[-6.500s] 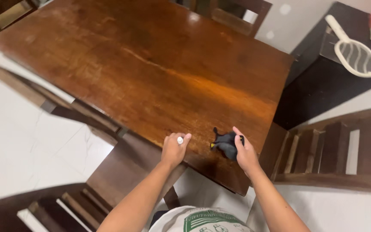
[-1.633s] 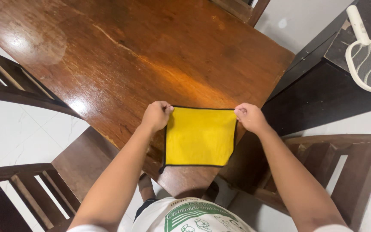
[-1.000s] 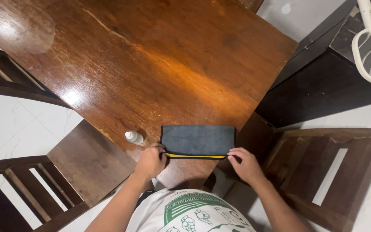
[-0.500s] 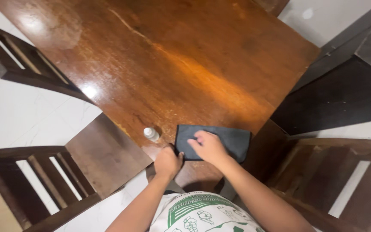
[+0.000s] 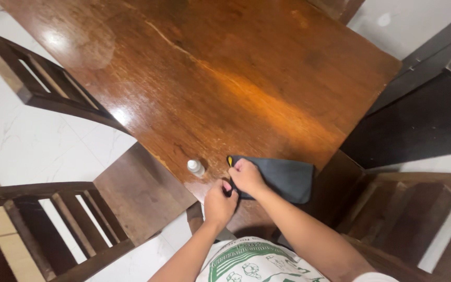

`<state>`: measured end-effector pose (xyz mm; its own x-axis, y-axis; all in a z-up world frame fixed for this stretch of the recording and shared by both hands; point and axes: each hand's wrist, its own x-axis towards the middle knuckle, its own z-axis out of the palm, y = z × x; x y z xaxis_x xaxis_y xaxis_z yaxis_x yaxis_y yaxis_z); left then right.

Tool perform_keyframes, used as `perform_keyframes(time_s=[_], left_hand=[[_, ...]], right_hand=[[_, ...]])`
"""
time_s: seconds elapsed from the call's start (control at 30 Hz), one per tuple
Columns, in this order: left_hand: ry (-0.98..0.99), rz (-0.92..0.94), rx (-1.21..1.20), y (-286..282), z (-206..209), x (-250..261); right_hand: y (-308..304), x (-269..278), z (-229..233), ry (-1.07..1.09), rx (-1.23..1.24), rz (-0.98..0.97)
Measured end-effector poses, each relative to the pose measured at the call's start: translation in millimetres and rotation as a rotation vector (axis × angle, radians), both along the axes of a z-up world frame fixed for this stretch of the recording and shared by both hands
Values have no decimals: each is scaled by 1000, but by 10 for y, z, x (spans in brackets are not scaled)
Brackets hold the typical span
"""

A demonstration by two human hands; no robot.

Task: The person cleans a wooden dining table and chairs using a spray bottle and a cloth. They spray the surfaces and wipe them down, moving between the table and chairs to clean different parts.

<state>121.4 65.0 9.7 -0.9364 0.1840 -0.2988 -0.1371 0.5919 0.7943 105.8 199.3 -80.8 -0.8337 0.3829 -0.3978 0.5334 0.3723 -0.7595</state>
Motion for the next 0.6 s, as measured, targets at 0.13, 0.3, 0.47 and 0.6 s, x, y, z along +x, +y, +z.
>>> perform_keyframes(time_s=[0.13,0.3,0.47,0.6], left_hand=[[53,-64,168,165,289,92],[193,-334,283,609,497,278],[191,-643,176,889,437,435],[227,-675,-26,927,124,485]], right_hand=[[406,221,35,105,-583,-202],[1072,795,185,214,-798,-372],[1589,1310,105,-13,-292,-413],[1679,1588,-67,-26,107,-296]])
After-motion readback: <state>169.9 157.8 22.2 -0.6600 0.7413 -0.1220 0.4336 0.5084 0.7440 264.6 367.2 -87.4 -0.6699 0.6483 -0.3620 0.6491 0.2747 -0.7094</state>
